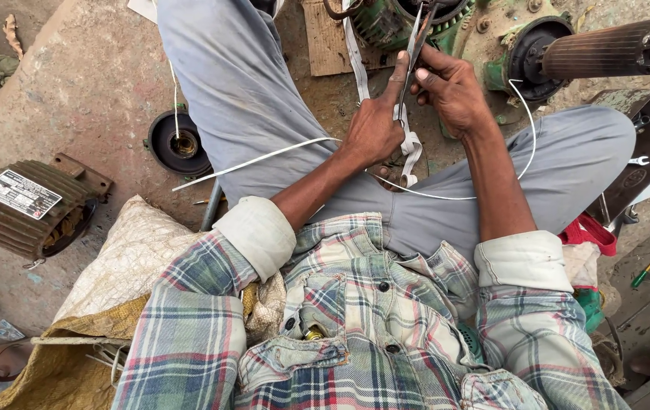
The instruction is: The person is repairing an electrical motor by stripping and inserting wires into the motor housing. They use pliers and scissors to cut and manipulate the wires, then insert them into the motor's internal components.
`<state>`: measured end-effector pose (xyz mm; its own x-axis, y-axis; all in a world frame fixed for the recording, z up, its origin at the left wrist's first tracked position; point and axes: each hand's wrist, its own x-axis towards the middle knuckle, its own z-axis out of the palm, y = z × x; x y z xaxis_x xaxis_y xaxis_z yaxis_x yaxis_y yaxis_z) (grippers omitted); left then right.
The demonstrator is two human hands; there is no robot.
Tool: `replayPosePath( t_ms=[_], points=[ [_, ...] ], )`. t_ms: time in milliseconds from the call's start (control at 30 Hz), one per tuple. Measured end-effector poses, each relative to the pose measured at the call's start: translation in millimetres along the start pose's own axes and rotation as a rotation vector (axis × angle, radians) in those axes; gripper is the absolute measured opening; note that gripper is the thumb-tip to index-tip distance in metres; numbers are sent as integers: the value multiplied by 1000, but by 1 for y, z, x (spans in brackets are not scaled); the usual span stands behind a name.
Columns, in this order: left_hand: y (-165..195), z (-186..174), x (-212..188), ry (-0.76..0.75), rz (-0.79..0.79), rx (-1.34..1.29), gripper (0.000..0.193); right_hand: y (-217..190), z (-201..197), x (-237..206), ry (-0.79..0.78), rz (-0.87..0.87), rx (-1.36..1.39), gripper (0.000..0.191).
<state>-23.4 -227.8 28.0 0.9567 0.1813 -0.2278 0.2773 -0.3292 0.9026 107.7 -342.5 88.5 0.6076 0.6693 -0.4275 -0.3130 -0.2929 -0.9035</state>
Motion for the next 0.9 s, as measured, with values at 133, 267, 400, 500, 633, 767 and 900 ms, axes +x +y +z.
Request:
replayPosePath(
  t_ms=[133, 267, 400, 500, 633, 767, 900],
  points=[
    [2, 7, -2, 44, -7, -17, 113, -1, 2, 1, 37, -8, -38, 44],
    [4, 1, 1, 180, 51, -179, 104, -1, 0, 4, 130, -10, -30, 27],
    [6, -7, 12, 213, -24, -358, 92, 6, -3, 14, 220, -203, -415, 17],
    [4, -5, 29, 234, -121, -493, 74, 17, -6, 22, 233, -295, -575, 15],
    [-14, 1, 48, 237, -107, -758, 58, 47, -6, 35, 244, -285, -615, 8],
    [-35, 0, 55, 149, -158, -780, 52, 75, -13, 55, 427, -343, -943, 6],
    [-43, -10, 56, 80, -176, -766, 47, 72, -51, 57, 683, -298, -1078, 7]
  ],
)
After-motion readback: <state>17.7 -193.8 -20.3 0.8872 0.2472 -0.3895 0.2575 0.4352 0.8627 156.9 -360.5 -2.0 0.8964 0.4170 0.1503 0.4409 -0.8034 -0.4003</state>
